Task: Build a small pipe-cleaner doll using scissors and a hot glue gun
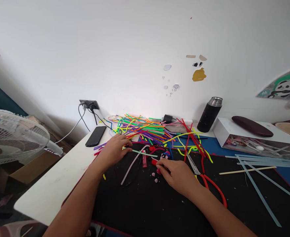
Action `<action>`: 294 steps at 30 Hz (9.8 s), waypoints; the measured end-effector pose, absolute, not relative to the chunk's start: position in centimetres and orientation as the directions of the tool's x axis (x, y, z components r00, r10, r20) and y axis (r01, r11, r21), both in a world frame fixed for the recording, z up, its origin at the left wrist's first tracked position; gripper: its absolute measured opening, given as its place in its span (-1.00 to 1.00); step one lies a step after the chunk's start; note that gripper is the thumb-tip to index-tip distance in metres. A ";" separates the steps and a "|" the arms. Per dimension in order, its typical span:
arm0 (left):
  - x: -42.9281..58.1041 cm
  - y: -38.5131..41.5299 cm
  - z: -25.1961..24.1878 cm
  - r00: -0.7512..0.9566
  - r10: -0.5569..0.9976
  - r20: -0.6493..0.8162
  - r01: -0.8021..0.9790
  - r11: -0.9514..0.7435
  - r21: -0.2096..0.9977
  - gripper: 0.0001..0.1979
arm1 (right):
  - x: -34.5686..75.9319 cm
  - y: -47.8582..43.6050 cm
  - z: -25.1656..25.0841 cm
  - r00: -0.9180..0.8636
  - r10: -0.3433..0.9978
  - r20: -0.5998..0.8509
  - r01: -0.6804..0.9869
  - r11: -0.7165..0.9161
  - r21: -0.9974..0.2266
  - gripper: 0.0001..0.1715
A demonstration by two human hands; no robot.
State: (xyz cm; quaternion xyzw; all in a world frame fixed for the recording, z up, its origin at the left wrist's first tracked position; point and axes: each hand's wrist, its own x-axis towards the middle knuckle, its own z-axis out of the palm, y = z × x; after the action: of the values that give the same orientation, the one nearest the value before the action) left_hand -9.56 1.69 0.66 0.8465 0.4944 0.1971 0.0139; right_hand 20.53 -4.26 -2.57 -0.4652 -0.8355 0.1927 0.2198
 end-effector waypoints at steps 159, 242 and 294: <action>-1.4 -0.6 0.3 0.794 0.606 -0.058 0.560 -0.691 0.457 -0.96 | 20.9 -4.2 -2.3 -0.468 0.829 0.306 0.671 0.559 -0.487 -0.80; -2.1 -0.3 0.9 0.788 0.616 0.017 0.550 -0.716 0.430 -0.83 | 20.9 -4.3 -2.1 -0.472 0.837 0.278 0.695 0.547 -0.467 -0.82; -2.9 0.0 0.6 0.712 0.687 -0.143 0.690 -0.647 0.325 -0.75 | 20.8 -4.3 -1.9 -0.493 0.829 0.262 0.700 0.557 -0.447 -0.83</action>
State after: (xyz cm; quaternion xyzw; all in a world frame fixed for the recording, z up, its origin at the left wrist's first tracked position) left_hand -2.91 0.04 0.56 0.9075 0.3793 -0.0034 0.1804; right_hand 20.77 -4.34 -1.88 -0.4485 -0.8524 0.1421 0.2284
